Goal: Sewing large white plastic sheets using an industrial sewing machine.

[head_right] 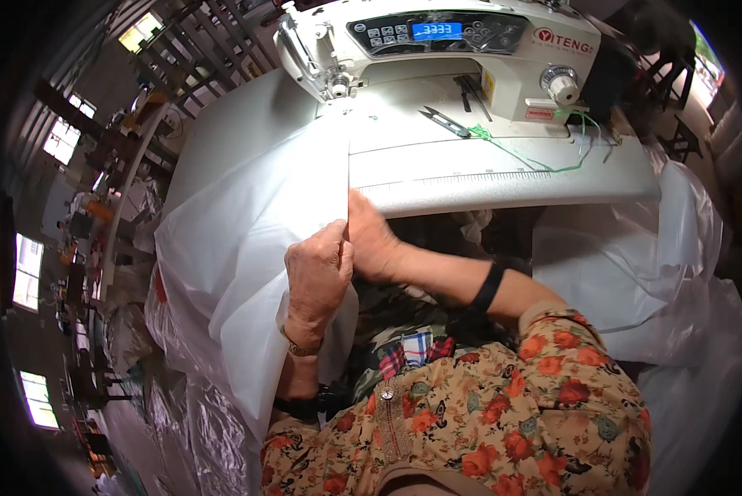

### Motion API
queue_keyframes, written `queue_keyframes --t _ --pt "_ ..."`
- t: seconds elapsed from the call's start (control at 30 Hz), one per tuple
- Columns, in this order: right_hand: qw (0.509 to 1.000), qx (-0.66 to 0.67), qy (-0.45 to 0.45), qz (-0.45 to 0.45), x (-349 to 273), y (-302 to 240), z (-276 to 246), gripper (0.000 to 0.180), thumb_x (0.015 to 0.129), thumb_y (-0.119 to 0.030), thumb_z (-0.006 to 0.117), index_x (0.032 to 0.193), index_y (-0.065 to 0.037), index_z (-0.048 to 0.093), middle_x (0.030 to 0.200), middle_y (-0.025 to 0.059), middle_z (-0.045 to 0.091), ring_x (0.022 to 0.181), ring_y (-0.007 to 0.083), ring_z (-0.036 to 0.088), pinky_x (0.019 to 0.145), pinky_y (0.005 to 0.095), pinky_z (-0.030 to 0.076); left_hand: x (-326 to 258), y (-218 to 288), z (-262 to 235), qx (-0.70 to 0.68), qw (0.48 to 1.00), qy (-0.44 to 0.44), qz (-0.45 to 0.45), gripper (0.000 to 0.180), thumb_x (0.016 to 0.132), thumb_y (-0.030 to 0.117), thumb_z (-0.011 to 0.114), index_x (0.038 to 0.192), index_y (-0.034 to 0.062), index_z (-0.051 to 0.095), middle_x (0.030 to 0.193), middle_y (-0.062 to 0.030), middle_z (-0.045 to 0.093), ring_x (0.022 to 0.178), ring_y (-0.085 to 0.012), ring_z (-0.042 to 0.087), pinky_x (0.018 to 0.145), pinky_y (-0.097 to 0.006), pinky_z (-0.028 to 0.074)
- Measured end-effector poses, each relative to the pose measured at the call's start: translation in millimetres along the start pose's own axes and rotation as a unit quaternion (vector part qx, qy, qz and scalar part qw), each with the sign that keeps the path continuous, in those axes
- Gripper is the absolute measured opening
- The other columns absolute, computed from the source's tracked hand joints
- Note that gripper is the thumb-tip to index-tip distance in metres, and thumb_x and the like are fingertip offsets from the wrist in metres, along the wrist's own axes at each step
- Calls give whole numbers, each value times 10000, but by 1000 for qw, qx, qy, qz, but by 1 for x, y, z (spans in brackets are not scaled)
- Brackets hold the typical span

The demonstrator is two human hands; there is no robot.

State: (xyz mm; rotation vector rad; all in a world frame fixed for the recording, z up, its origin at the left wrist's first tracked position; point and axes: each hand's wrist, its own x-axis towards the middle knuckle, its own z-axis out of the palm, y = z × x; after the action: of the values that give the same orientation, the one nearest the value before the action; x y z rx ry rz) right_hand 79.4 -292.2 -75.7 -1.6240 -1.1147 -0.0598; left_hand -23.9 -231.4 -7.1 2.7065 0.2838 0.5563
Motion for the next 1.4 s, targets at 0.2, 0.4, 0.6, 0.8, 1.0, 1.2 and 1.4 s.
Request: queue_keyframes --t 0.2,0.4,0.6,0.8,1.0,1.2,1.4 --pt "932 -4 -204 -299 -33 4 7 230 815 -190 588 1005 -65 623 1021 160 614 1000 303 564 867 388 466 -5 -22 5 54 997 -48 -5 142 809 104 598 895 2 647 712 -201 635 690 -380 634 636 -458 492" --pt "950 -137 -273 -69 41 9 -87 134 846 -142 616 838 -8 622 769 146 629 777 352 609 685 410 499 1 -25 30 -19 1000 -23 10 130 831 115 557 756 9 565 698 -205 623 673 -400 624 646 -498 482" --pt "932 -253 -179 -190 72 45 -64 274 879 -254 661 1023 -26 609 1133 135 621 1057 300 586 901 399 476 -4 -31 27 -1 1000 -4 20 111 826 99 585 762 12 559 696 -195 624 655 -388 627 626 -479 486" --pt "926 -284 -207 -138 84 48 -63 404 902 -363 608 1119 -22 608 1271 143 581 1224 317 497 1020 453 369 16 -27 18 44 999 -21 14 67 813 77 607 794 14 593 709 -193 630 663 -379 625 621 -463 485" --pt "927 -285 -224 -93 97 49 -69 377 903 -323 592 1118 -14 612 1324 153 560 1290 331 444 1059 453 315 58 -37 19 108 992 -30 53 123 825 85 612 736 22 554 663 -189 623 614 -362 640 590 -446 505" --pt "943 -240 -201 -111 102 45 -62 300 919 -237 545 1081 3 621 1260 149 593 1218 310 485 1043 436 326 97 -50 17 125 991 0 47 134 814 97 620 711 17 588 675 -197 628 670 -390 639 632 -474 511" --pt "945 -244 -210 -56 107 34 -61 328 920 -172 511 1194 -4 576 1180 136 597 1146 271 508 1015 417 334 129 -64 19 134 991 7 17 123 808 100 603 822 23 698 745 -214 659 708 -390 652 680 -468 515"
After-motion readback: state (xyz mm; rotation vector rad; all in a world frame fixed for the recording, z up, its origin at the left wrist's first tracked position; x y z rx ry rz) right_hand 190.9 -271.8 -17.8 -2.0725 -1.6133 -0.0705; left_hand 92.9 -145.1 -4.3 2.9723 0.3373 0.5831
